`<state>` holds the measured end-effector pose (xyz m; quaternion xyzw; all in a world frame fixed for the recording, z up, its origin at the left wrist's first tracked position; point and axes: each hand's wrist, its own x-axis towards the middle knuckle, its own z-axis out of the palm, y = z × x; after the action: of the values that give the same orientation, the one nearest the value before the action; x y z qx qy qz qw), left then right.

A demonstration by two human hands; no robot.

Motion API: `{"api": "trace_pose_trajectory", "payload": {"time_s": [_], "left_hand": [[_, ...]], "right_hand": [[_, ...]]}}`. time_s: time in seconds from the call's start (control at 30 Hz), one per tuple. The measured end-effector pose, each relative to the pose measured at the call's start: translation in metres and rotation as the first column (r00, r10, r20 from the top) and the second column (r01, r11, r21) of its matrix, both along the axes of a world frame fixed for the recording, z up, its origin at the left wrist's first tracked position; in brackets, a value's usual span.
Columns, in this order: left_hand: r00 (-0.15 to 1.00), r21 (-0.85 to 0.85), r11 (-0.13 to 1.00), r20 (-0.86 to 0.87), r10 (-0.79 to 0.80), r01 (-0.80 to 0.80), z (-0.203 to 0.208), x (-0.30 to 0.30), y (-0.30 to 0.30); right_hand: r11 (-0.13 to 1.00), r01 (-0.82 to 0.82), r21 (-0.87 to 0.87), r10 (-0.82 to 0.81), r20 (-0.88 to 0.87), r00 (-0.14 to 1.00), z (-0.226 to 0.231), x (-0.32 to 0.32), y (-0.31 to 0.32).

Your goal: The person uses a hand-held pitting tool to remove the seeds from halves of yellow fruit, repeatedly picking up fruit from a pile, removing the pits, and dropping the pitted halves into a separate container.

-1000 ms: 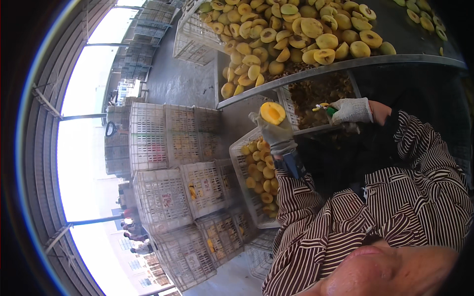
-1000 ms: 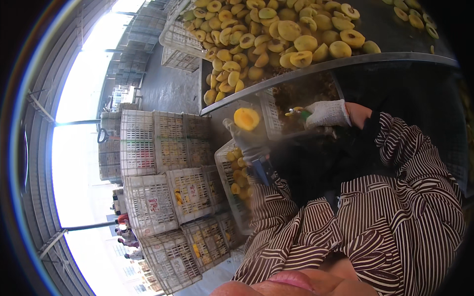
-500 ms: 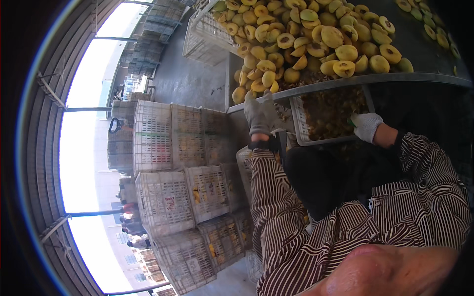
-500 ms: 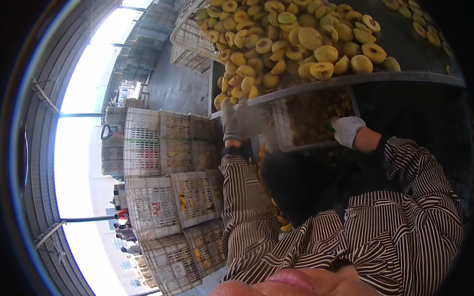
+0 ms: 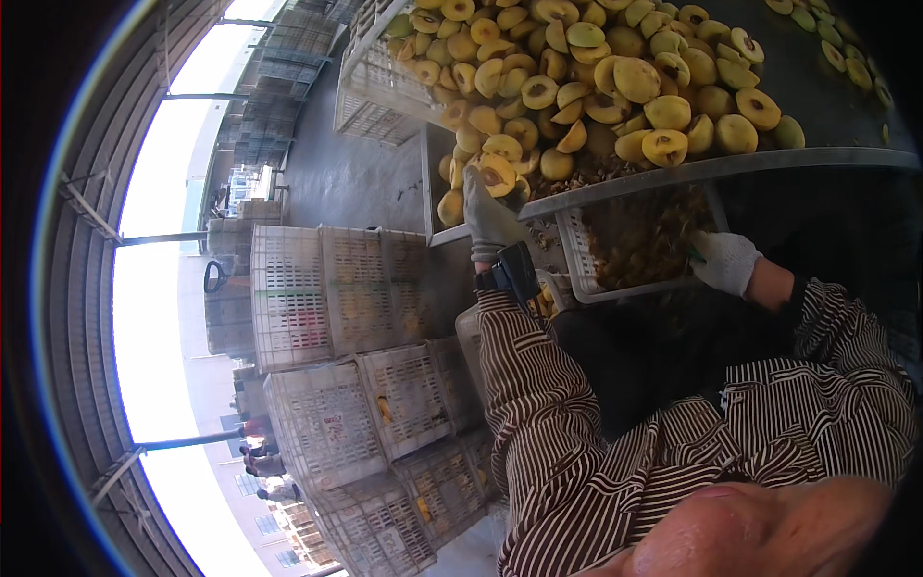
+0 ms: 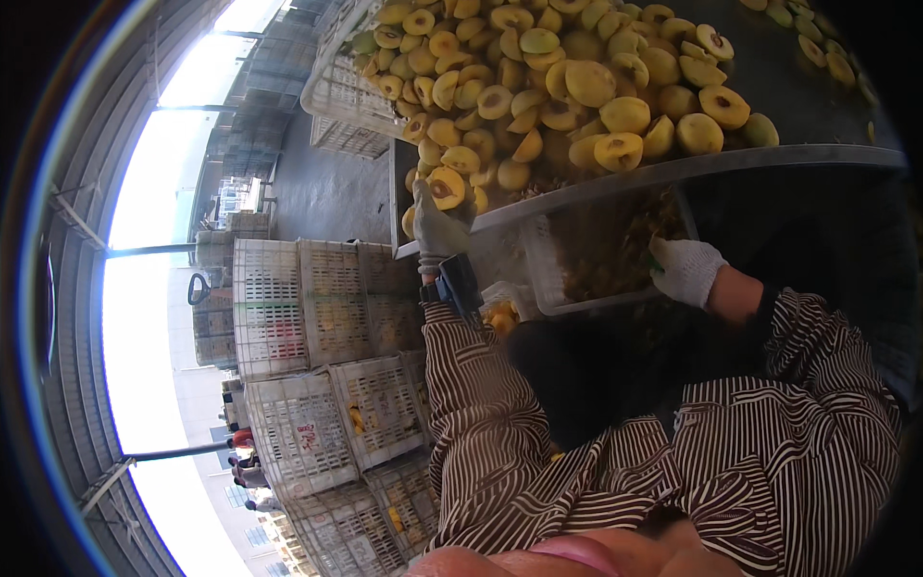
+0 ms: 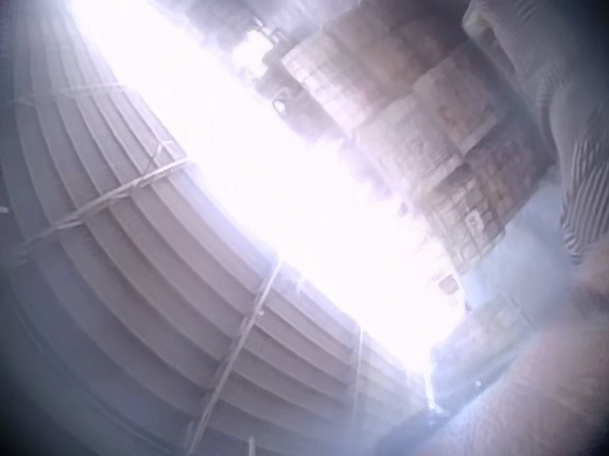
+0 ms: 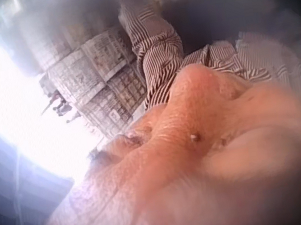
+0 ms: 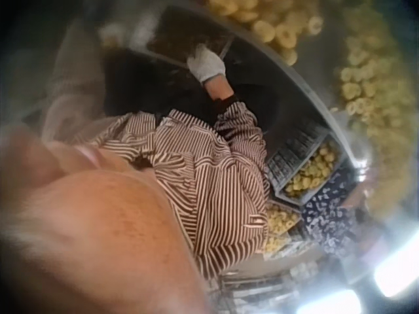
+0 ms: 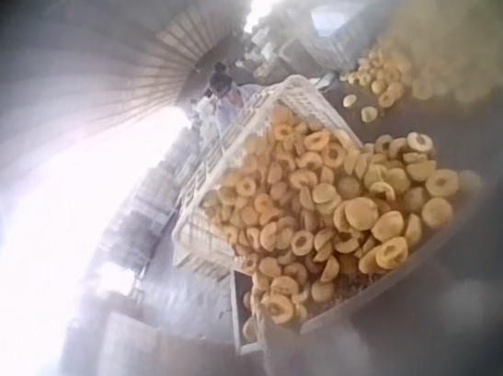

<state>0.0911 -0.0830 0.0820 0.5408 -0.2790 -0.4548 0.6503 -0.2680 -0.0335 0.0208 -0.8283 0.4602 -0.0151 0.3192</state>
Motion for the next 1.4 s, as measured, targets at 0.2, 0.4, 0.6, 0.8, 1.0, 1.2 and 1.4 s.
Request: {"api": "trace_pose_trajectory", "payload": {"time_s": [0.2, 0.4, 0.6, 0.8, 1.0, 1.2, 1.4], "left_hand": [[0.964, -0.131, 0.96, 0.138, -0.229, 0.247, 0.017, -0.104, 0.061], [0.492, -0.021, 0.961, 0.862, -0.123, 0.277, -0.001, -0.162, 0.087], [0.897, -0.135, 0.962, 0.411, -0.164, 0.238, -0.028, -0.187, 0.089], [0.927, -0.142, 0.983, 0.372, -0.053, 0.114, -0.061, -0.183, 0.08], [0.633, -0.327, 0.942, 0.747, 0.205, 0.08, -0.066, -0.186, 0.079], [0.672, -0.357, 0.896, 0.734, 0.094, 0.264, -0.047, -0.18, 0.082], [0.571, -0.152, 0.936, 0.818, -0.061, 0.317, -0.043, -0.168, 0.077]], "right_hand": [[0.976, 0.049, -0.213, 0.035, 0.371, 0.928, 0.037, 0.027, -0.012], [0.987, -0.002, -0.159, 0.048, 0.287, 0.957, 0.037, 0.034, -0.022], [0.988, -0.051, -0.145, 0.096, 0.319, 0.943, 0.017, 0.033, -0.019], [0.997, -0.062, -0.04, 0.071, 0.275, 0.959, 0.026, 0.034, -0.012], [0.93, -0.099, 0.354, -0.053, 0.397, 0.916, 0.036, 0.039, -0.01], [0.948, -0.171, 0.269, 0.054, 0.393, 0.918, 0.019, 0.042, -0.01], [0.799, -0.106, 0.592, -0.038, 0.226, 0.973, 0.025, 0.037, -0.013]]}}
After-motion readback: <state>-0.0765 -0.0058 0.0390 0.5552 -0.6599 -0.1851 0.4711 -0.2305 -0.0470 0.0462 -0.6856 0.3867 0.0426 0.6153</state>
